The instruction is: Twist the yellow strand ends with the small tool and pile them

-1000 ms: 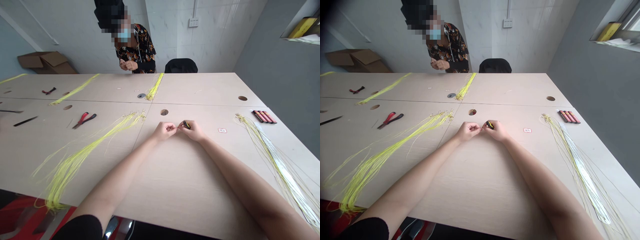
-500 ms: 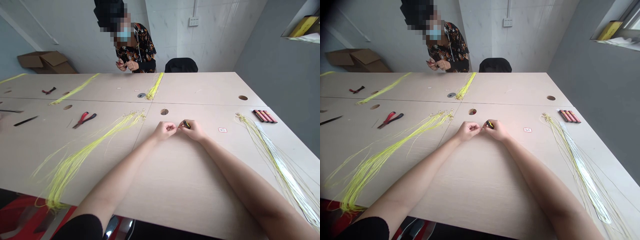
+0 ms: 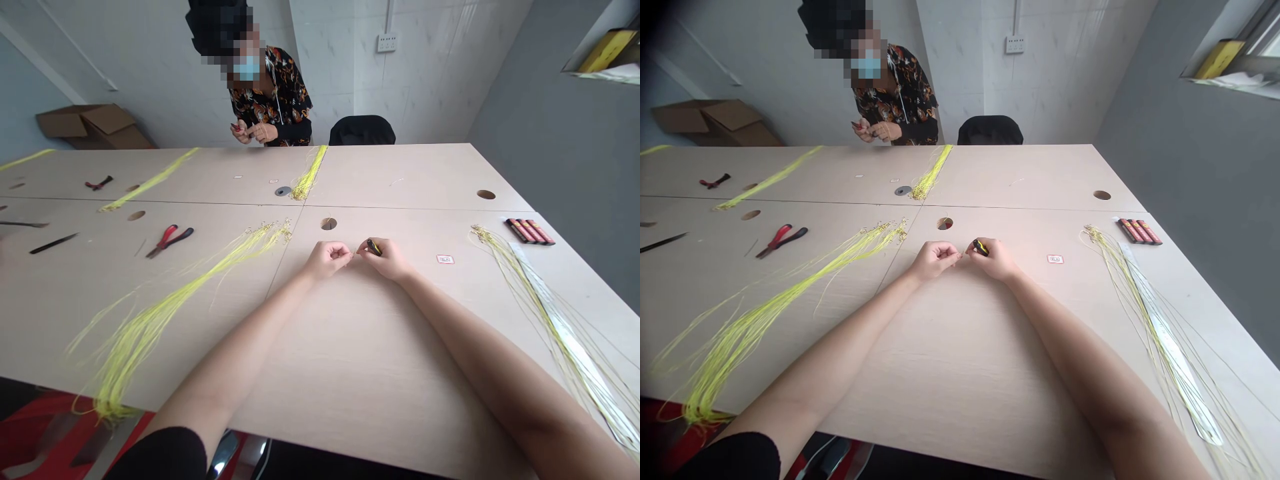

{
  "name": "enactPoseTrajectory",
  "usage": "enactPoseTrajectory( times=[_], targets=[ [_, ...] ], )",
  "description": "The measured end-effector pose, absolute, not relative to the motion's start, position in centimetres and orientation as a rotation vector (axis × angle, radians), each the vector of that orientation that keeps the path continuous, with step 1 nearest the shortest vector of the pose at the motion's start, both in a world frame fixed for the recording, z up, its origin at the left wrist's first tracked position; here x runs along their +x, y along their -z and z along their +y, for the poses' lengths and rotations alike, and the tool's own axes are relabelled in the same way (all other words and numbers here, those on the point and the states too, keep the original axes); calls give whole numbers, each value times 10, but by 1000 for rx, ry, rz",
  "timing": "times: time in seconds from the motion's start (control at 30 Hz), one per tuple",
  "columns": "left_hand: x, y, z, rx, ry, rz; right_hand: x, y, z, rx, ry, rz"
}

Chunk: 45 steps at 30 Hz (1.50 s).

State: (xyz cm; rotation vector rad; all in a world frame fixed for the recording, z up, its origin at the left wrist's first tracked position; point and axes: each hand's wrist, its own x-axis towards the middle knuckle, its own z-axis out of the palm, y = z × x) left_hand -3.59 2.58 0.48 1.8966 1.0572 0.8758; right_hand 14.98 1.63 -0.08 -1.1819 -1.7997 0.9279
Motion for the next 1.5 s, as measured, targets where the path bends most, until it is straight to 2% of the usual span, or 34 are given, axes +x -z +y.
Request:
enactPoseTrajectory(
  times=[1.0,1.5],
  targets=[
    [-34,-7,24,1926,-837,1062,149,-1,15,-1180,-956,-1813],
    [-33,-8,22,2152,-910,1048,150,2,16,-1152,-953,-1819]
  ],
)
